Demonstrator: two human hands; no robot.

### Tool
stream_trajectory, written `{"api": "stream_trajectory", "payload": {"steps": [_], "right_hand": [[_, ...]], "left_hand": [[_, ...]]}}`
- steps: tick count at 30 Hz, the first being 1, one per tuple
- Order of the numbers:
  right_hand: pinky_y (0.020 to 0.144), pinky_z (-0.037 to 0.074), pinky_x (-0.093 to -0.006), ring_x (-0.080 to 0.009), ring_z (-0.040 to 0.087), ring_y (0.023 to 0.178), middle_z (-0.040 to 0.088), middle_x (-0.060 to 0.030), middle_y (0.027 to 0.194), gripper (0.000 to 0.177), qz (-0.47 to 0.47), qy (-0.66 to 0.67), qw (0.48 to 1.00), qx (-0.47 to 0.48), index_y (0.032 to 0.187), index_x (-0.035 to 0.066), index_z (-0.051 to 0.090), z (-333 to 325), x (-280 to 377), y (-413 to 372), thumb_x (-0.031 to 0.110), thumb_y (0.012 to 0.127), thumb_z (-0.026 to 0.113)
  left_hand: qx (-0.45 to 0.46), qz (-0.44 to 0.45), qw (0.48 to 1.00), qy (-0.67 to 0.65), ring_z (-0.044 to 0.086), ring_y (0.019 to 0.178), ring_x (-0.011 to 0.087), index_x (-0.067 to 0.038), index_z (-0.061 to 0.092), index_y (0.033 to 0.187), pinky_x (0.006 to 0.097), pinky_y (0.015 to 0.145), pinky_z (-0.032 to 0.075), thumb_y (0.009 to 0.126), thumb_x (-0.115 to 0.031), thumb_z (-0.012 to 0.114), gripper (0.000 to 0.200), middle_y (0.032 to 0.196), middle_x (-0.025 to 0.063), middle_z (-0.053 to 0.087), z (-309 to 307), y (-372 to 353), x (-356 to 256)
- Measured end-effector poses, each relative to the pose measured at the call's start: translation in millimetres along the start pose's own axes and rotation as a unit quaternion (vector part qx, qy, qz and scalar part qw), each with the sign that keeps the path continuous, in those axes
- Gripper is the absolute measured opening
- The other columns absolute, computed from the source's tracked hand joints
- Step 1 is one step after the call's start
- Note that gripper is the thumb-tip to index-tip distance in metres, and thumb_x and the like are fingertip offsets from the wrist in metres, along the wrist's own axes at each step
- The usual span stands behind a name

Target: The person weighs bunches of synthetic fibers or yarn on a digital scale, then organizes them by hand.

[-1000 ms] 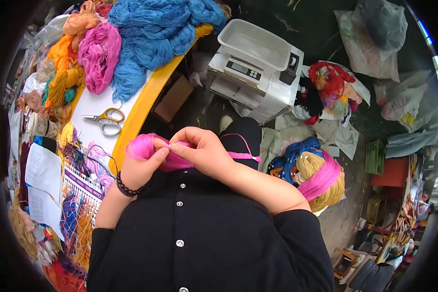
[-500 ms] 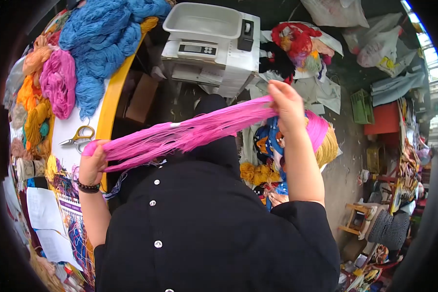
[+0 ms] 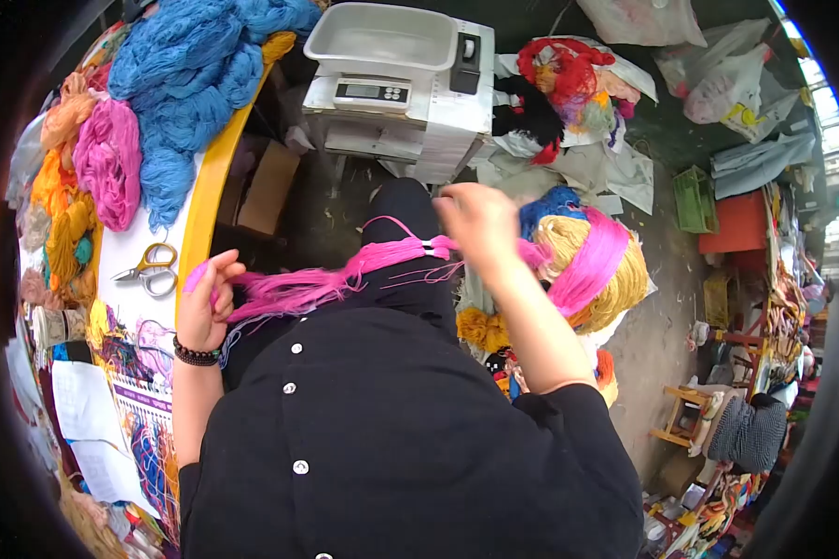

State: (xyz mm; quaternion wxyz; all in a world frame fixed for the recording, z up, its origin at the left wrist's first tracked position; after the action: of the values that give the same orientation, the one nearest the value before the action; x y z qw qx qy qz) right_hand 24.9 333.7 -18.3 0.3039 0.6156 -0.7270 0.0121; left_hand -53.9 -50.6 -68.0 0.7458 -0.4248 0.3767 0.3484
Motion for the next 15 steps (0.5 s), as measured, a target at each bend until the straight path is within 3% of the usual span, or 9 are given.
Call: {"api": "stream_trajectory", "payload": {"steps": [2, 4, 5, 7, 9, 10, 12, 13, 15], "right_hand": [[0.072, 0.05, -0.0313, -0.0239, 0.064, 0.081, 0.066, -0.0122, 0.085, 0.017, -0.036, 0.259, 0.959, 0.108, 0.093, 0.002, 0.067, 34, 69, 8, 0.014, 0.08, 0.069], [0.067, 0.05, -0.0306, -0.0195, 0.064, 0.076, 0.066, -0.0104, 0.083, 0.016, -0.145, 0.327, 0.915, 0.185, 0.093, 0.001, 0.066, 47, 138, 14, 0.01, 0.08, 0.069], [0.068, 0.051, -0.031, -0.0225, 0.065, 0.079, 0.066, -0.0119, 0.087, 0.02, -0.14, 0.372, 0.897, 0.192, 0.096, 0.001, 0.066, 50, 162, 16, 0.012, 0.08, 0.069], [0.078, 0.049, -0.0327, -0.0253, 0.063, 0.091, 0.065, -0.0141, 0.098, 0.032, -0.176, 0.415, 0.871, 0.196, 0.106, 0.0, 0.062, 58, 197, 20, 0.018, 0.08, 0.069], [0.083, 0.047, -0.0337, -0.0232, 0.061, 0.1, 0.063, -0.0148, 0.107, 0.036, -0.08, 0.46, 0.835, 0.291, 0.111, 0.0, 0.06, 64, 215, 19, 0.02, 0.082, 0.068], [0.08, 0.048, -0.0311, -0.0163, 0.061, 0.094, 0.065, -0.0103, 0.101, 0.031, -0.06, 0.558, 0.784, 0.264, 0.109, 0.0, 0.06, 64, 222, 18, 0.018, 0.084, 0.066], [0.073, 0.048, -0.0268, -0.0095, 0.058, 0.083, 0.065, -0.0047, 0.091, 0.025, 0.01, 0.563, 0.725, 0.397, 0.105, -0.001, 0.061, 79, 226, 10, 0.015, 0.086, 0.065], [0.067, 0.046, -0.0231, -0.0054, 0.054, 0.075, 0.063, -0.0006, 0.083, 0.02, -0.003, 0.552, 0.732, 0.401, 0.101, -0.002, 0.062, 83, 227, 7, 0.013, 0.088, 0.063], [0.065, 0.046, -0.0233, -0.0055, 0.054, 0.074, 0.062, -0.0003, 0.083, 0.019, 0.016, 0.556, 0.726, 0.405, 0.1, -0.002, 0.062, 87, 224, 4, 0.013, 0.089, 0.062]], "left_hand": [[0.102, 0.039, 0.991, -0.076, 0.036, 0.056, 0.0026, 0.002, 0.05, 0.125, 0.0154, 0.044, 0.026, 0.1, -0.034, 0.037, 0.046, 0.113, 0.0116, 0.063, 33, -4, -17], [0.141, 0.072, 0.981, -0.111, 0.053, 0.09, 0.0117, 0.003, 0.044, 0.131, 0.0227, 0.069, 0.043, 0.099, -0.048, 0.028, 0.063, 0.13, 0.0147, 0.052, 59, -7, -32], [0.14, 0.075, 0.98, -0.12, 0.052, 0.109, 0.0178, 0.004, 0.04, 0.134, 0.0293, 0.088, 0.042, 0.098, -0.05, 0.025, 0.067, 0.136, 0.0142, 0.047, 71, -12, -41], [0.163, 0.15, 0.973, -0.063, 0.041, 0.126, 0.0219, 0.006, 0.035, 0.138, 0.0349, 0.106, 0.03, 0.098, -0.051, 0.02, 0.071, 0.142, 0.014, 0.038, 87, -16, -55], [0.13, 0.238, 0.957, 0.1, 0.039, 0.129, 0.0228, 0.006, 0.032, 0.139, 0.0347, 0.107, 0.029, 0.098, -0.052, 0.019, 0.072, 0.145, 0.0141, 0.034, 86, -19, -66], [0.109, 0.265, 0.938, 0.193, 0.042, 0.126, 0.0246, 0.007, 0.038, 0.135, 0.0345, 0.106, 0.03, 0.098, -0.052, 0.018, 0.072, 0.146, 0.0153, 0.032, 84, -21, -72], [0.015, 0.271, 0.945, 0.183, 0.046, 0.123, 0.0251, 0.008, 0.048, 0.127, 0.0339, 0.102, 0.035, 0.098, -0.052, 0.019, 0.072, 0.145, 0.0169, 0.031, 87, -28, -75], [-0.03, 0.299, 0.94, 0.159, 0.049, 0.119, 0.0243, 0.008, 0.052, 0.121, 0.0331, 0.098, 0.039, 0.098, -0.053, 0.02, 0.073, 0.139, 0.0189, 0.04, 89, -30, -76], [0.032, 0.281, 0.889, 0.36, 0.051, 0.117, 0.0257, 0.007, 0.047, 0.127, 0.0332, 0.098, 0.038, 0.096, -0.058, 0.016, 0.079, 0.129, 0.0193, 0.051, 78, -29, -76]]}}
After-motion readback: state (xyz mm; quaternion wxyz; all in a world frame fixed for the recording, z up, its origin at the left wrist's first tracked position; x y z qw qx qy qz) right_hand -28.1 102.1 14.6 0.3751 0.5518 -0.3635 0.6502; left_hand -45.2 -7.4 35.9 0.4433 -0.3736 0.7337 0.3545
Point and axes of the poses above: each hand's wrist, its own y-axis towards the middle knuckle, its own z-axis out of the palm, x = y × z, the point moved 6 cm from there along y, towards the middle knuckle
